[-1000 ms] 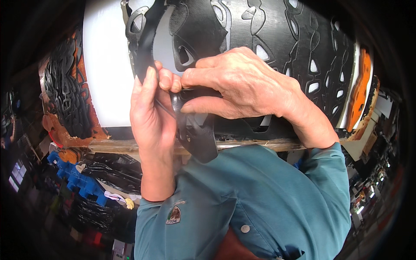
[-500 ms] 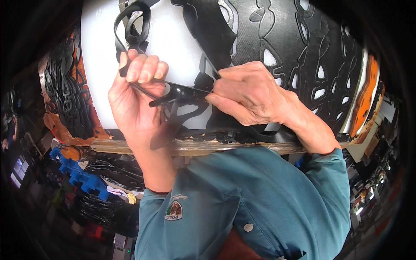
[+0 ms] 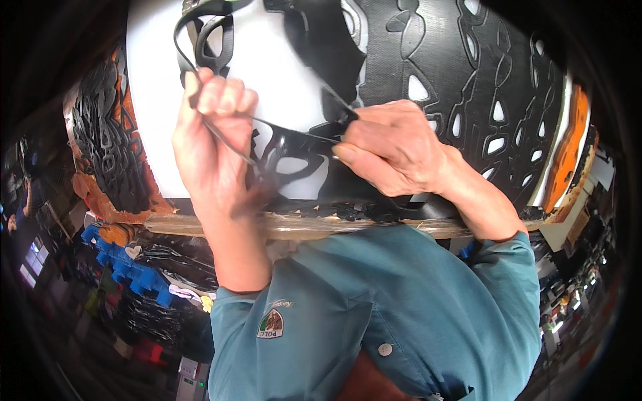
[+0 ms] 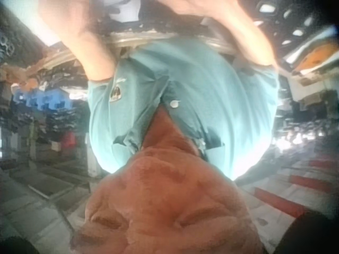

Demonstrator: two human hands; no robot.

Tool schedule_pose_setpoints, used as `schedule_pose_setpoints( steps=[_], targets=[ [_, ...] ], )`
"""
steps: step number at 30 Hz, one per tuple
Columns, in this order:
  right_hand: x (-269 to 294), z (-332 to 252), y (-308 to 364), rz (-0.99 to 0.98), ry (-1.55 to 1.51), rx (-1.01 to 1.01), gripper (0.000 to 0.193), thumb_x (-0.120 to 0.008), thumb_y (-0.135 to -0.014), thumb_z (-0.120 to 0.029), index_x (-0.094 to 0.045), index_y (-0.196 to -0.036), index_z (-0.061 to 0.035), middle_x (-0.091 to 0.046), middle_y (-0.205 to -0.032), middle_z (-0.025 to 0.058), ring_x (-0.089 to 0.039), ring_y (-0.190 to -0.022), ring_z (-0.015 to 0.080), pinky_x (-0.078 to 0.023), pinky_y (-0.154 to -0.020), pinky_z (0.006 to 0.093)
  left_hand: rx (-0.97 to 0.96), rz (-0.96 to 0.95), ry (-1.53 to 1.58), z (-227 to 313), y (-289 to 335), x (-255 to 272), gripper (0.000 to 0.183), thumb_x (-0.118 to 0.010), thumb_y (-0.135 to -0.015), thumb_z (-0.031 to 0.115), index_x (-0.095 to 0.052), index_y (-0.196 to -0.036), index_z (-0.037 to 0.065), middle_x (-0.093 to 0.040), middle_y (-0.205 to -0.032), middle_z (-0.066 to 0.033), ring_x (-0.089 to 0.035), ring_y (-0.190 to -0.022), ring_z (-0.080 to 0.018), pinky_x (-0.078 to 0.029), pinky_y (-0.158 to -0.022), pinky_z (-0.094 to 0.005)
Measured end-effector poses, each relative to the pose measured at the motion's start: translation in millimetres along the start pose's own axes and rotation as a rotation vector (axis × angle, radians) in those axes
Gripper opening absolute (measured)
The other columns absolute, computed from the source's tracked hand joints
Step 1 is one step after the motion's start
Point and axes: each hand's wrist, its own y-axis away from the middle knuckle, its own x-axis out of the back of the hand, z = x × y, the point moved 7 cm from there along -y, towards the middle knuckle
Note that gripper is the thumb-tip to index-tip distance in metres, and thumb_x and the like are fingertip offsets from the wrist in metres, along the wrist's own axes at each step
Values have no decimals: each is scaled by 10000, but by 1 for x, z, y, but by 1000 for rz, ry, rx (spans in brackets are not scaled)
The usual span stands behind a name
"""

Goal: The person removes small cut vinyl pieces from a larger black sheet using a wooden weeding tool and their fingers. They peel away the negative material, place the weeded sheet aside, and then repeat the process with a second sheet.

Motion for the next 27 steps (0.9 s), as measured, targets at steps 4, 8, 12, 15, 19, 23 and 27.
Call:
schedule_pose_setpoints(
  steps=[4, 8, 12, 15, 19, 23, 27],
  targets=[
    [-6, 7, -1, 10, -73, -66, 130, -738, -878, -32, -640, -795, -7, -530, -672, 80, -531, -557, 283, -412, -502, 393, 79, 76, -364, -24, 29, -8, 381, -531, -1132, 345, -598, -1239, -14, -648, -882, -83, -606, -867, -207, -509, -818, -372],
    [-7, 5, 1, 35, -137, -146, 103, -765, -891, -24, -668, -925, -14, -501, -691, 52, -500, -568, 202, -404, -519, 338, 249, 111, -844, -24, 56, -19, 399, -712, -963, 16, -602, -1345, -19, -749, -1112, -132, -704, -852, -143, -585, -774, -274],
    [-6, 1, 15, 147, -253, -443, 412, -791, -928, -87, -546, -1256, -39, -496, -663, 13, -467, -556, 93, -395, -509, 310, 331, 143, -996, -32, 75, -17, 189, -748, -931, -24, -677, -1105, -10, -731, -1029, -73, -660, -720, -115, -567, -681, -245],
    [2, -15, 35, 212, -232, -607, 228, -828, -904, -133, -654, -1003, -22, -541, -633, -5, -496, -572, 66, -408, -507, 287, 270, 216, -886, -29, 80, -9, 142, -759, -921, -32, -685, -1040, -8, -715, -1013, -67, -662, -731, -123, -559, -674, -262],
    [-17, -43, 49, 19, -313, -680, 229, -837, -891, -121, -732, -1031, 26, -575, -743, 20, -495, -597, 82, -403, -539, 279, 207, 237, -788, -33, 86, -3, 134, -761, -933, -6, -690, -1046, 1, -710, -934, -64, -663, -762, -123, -529, -684, -246],
    [-35, -50, 53, 4, -379, -763, 289, -836, -916, -152, -742, -1117, 35, -472, -596, -10, -414, -544, 62, -358, -518, 265, 134, 207, -771, -33, 88, -4, 150, -757, -953, 21, -684, -1082, -4, -712, -977, -75, -664, -781, -125, -548, -681, -260],
    [-51, -39, 64, 81, -632, -987, 281, -775, -970, -216, -746, -1116, 22, -504, -577, 45, -464, -546, 76, -395, -515, 292, 159, 266, -701, -33, 94, -1, 245, -755, -956, 29, -652, -1174, -14, -714, -920, -79, -667, -757, -127, -541, -679, -263]
  ],
)
